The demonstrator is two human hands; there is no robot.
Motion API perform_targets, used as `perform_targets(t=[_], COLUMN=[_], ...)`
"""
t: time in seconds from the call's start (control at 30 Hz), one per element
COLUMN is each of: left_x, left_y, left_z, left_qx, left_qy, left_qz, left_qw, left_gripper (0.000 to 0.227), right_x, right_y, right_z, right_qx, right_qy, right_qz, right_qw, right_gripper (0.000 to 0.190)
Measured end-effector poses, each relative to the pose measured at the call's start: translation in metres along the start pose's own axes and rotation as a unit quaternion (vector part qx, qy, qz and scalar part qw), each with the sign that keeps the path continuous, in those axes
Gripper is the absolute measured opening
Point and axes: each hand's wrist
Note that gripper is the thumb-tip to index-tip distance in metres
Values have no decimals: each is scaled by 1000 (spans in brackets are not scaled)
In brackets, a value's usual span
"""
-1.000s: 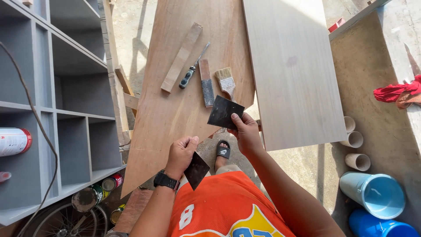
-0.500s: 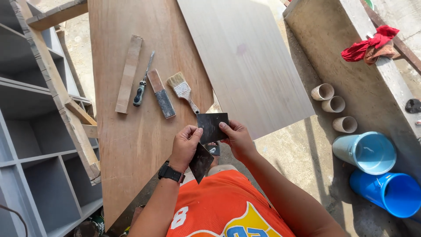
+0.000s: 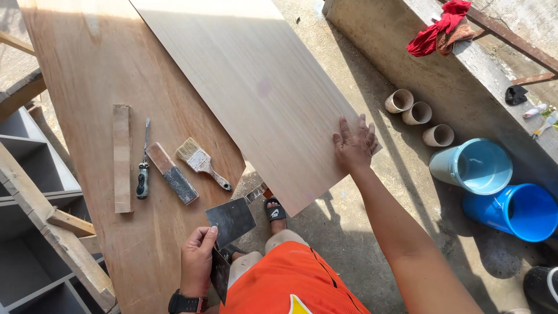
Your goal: Preparing wood filler by prying open a small metal can with a screwdriver and stirring the contents.
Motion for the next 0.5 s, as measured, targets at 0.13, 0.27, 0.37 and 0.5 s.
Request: perform_targets(t=[0.13,0.27,0.37,0.5], left_x=[-2,6,11,13], left_y=[8,0,-4,-9], left_z=[5,11,16,18], left_qx=[-14,-11,8,15], left_qy=[-32,-21,-13,-6], left_qz=[-3,-30,-30,-20], left_qw=[999,999,999,1000], left_gripper=[28,27,26,26], right_x=[4,21,33,30], right_y=[-12,-19,-24,-11], right_z=[28,39,41,45], right_qx=[-9,-68,-108,-70], right_qy=[-8,-107,-163,-107], right_qz=[12,-46,-59,-48], right_qw=[1000,991,979,991], right_gripper=[57,60,58,60])
Point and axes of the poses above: each hand's wrist, its own z-axis towards the middle knuckle, its own x-axis out of the palm, y = z × x, and after that the axes turned 6 degrees about -z, right-handed
